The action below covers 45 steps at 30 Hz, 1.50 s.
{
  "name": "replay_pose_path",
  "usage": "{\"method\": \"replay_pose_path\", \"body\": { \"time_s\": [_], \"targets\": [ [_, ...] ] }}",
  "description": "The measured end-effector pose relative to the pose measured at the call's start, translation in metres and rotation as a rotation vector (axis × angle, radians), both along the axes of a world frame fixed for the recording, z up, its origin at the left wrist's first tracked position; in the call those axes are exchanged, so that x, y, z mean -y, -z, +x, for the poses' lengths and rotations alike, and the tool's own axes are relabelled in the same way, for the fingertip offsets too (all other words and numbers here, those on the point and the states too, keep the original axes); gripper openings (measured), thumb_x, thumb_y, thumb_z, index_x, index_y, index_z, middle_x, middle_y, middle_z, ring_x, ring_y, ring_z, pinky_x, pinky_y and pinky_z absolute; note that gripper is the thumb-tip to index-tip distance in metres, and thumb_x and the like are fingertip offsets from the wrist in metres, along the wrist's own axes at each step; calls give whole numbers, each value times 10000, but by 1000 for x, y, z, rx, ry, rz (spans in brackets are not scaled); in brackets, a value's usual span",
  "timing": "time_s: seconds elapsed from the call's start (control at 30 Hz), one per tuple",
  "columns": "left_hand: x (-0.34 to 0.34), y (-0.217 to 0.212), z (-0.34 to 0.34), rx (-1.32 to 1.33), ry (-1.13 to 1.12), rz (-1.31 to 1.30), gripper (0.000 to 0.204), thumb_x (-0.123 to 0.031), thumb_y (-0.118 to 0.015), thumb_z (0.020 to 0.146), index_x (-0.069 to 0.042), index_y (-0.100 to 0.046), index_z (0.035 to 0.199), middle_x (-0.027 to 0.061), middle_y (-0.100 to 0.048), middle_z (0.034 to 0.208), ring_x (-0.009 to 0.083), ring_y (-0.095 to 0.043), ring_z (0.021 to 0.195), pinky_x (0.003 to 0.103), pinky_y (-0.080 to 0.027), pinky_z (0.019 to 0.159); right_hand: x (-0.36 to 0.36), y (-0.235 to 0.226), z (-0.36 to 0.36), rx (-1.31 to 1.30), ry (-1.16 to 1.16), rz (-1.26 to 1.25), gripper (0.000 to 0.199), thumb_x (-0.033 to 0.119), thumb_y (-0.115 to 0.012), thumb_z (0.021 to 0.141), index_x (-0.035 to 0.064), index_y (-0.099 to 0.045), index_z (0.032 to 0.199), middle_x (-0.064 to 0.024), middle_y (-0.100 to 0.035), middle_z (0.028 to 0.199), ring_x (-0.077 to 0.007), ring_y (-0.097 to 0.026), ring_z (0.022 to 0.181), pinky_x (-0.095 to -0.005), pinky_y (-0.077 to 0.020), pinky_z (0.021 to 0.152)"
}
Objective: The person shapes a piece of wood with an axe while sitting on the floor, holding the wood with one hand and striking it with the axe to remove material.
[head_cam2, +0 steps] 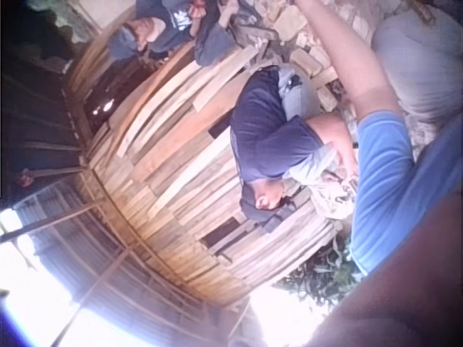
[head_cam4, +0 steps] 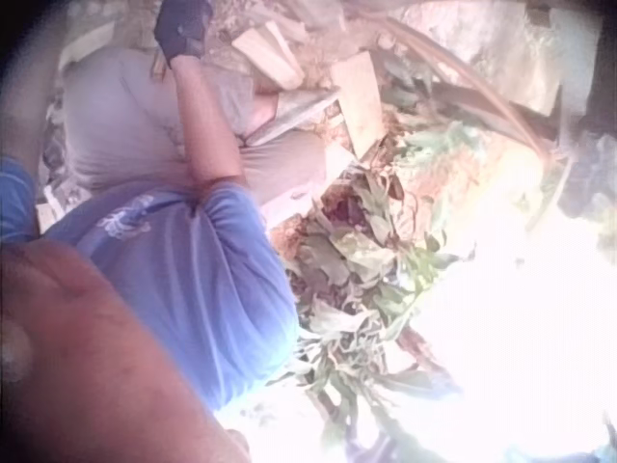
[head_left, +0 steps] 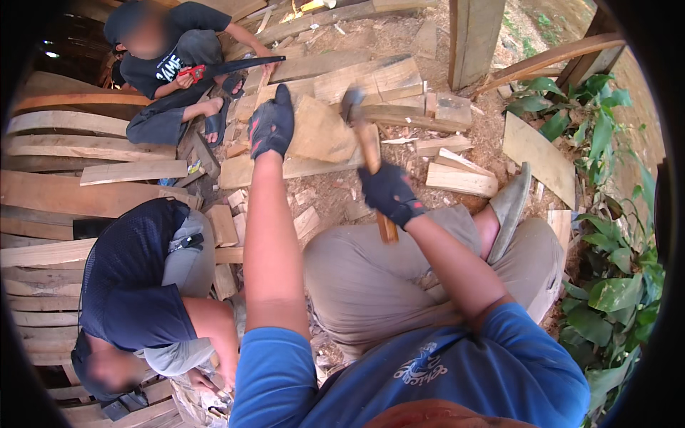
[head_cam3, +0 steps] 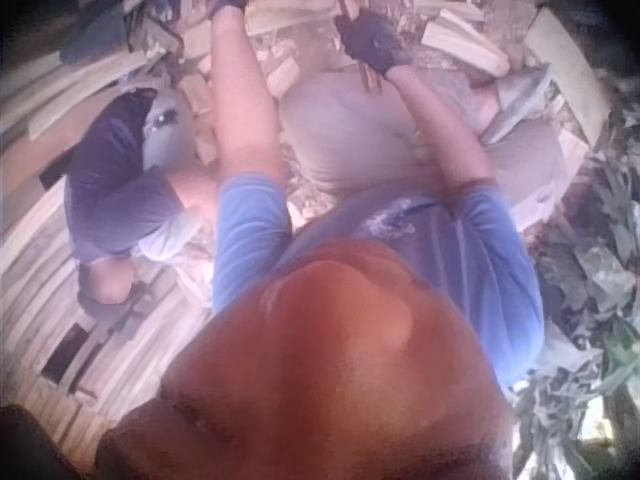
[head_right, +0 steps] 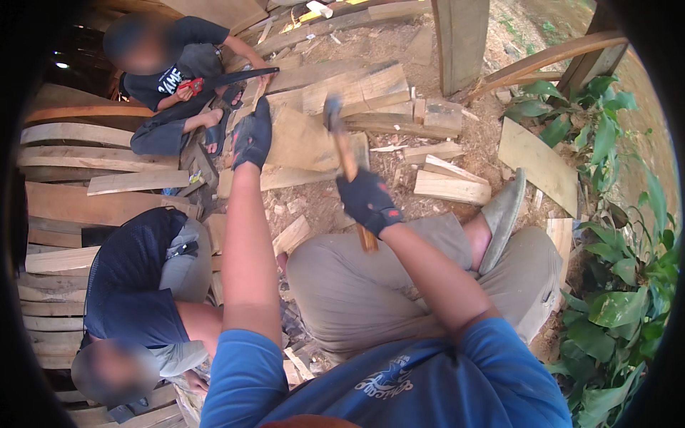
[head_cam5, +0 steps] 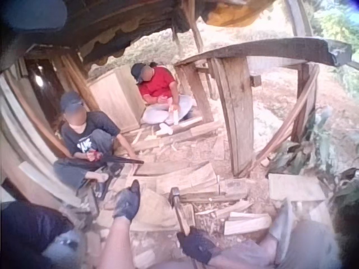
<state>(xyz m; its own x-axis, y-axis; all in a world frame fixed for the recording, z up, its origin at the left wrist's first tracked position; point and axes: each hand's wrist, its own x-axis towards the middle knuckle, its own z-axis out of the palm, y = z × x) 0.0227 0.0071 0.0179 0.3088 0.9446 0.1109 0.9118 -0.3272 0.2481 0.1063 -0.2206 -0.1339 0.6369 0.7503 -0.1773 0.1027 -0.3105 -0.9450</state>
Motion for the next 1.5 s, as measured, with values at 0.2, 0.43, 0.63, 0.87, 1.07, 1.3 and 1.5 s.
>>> {"method": "replay_pose_path", "body": {
  "time_s": [0.2,0.43,0.63,0.87,1.07,1.3,1.5],
  "targets": [
    [-1,-5,-6,-30,-4,-10,872,-694,-264,1082,-11,-783,1243,284,-714,1313,475,-649,1295,537,-478,1131,36,-95,24,-204,-107,-30,383,367,-684,1002,-14,-691,1042,-132,-719,718,-218,-743,606,-386,-605,641],
    [8,-4,-1,-14,2,-13,867,-685,-268,1079,-6,-784,1234,282,-718,1307,471,-652,1293,538,-481,1125,46,-163,25,17,207,297,482,456,-671,1029,-15,-671,1133,-221,-746,843,-365,-774,802,-466,-600,746],
    [4,-7,3,-22,-26,-9,838,-668,-267,1081,-30,-787,1238,274,-713,1320,472,-651,1293,542,-482,1126,17,-19,11,107,-287,-172,478,421,-611,989,-34,-711,1097,-320,-744,1003,-499,-732,1004,-555,-577,896],
    [-9,0,-5,-36,2,-13,814,-642,-278,1087,-26,-788,1240,280,-702,1337,477,-655,1285,548,-483,1125,41,-113,42,-236,-123,-2,331,307,-701,1005,-24,-684,1018,-92,-714,723,-175,-714,591,-354,-575,584],
    [2,-5,3,-39,21,18,808,-633,-270,1093,-30,-785,1247,263,-722,1312,473,-661,1276,539,-488,1120,28,-120,39,72,153,229,468,427,-647,1022,-16,-657,1172,-175,-740,779,-311,-777,714,-461,-617,721],
    [-2,-3,4,-42,31,37,808,-631,-273,1097,-21,-781,1245,269,-718,1321,466,-664,1279,538,-490,1120,14,10,19,-98,-238,-178,441,366,-623,1001,-67,-672,1070,-206,-746,819,-362,-781,788,-499,-605,780],
    [-7,-1,-2,-5,-2,22,815,-652,-284,1080,-31,-774,1271,265,-701,1366,455,-652,1308,535,-480,1134,36,-91,31,100,-172,47,431,370,-646,1005,-58,-670,1051,-233,-734,809,-385,-760,733,-500,-600,761]
  ]
}}
